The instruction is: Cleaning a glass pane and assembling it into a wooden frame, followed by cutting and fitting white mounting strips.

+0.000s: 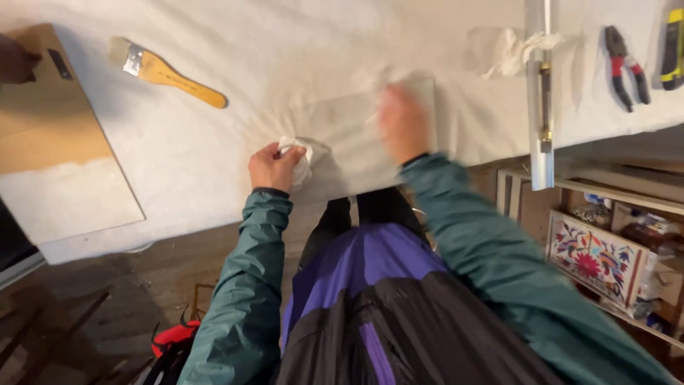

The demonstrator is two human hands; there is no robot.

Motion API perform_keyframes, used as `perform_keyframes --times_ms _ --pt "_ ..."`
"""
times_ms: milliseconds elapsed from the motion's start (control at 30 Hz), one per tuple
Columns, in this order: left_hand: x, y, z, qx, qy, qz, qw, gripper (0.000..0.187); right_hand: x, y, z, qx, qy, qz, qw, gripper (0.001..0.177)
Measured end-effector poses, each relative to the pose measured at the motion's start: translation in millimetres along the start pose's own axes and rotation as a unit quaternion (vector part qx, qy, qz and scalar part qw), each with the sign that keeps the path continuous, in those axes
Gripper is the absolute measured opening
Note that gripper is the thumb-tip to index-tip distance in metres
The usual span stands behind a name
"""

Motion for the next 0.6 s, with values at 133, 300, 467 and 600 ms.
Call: perform_keyframes --times_ms 133,300,467,600 --pt "10.2 12.8 1.9 0.004 -0.049 0.003 0.999 0.029 53.5 -36.1 -2.5 0.076 0.047 -0.094 0.992 0.018" --pt "4.3 12.1 -0.1 -0.002 -0.034 -0.007 0.999 0.029 -38.3 -0.2 -40.8 -0.035 -0.008 0.032 0.999 0.017" --pt "6.8 15.5 4.6 -0.002 -0.050 0.003 0.999 0.028 53.5 -27.4 -4.3 0.010 0.012 -0.085 0.996 0.021" --pt "16.2 14.5 8.0 0.017 -0.091 0.007 0.996 0.028 10.7 -20.5 -9.8 0.049 -0.038 -0.096 0.993 0.018"
Point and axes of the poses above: each hand's wrist, its own y-axis towards the middle knuckle, its own z-axis out of the palm, x = y × z, the point moved 8 cm from there along y, towards the middle knuckle, and after that the axes turned 8 degrees about x, right-handed, at the moved point
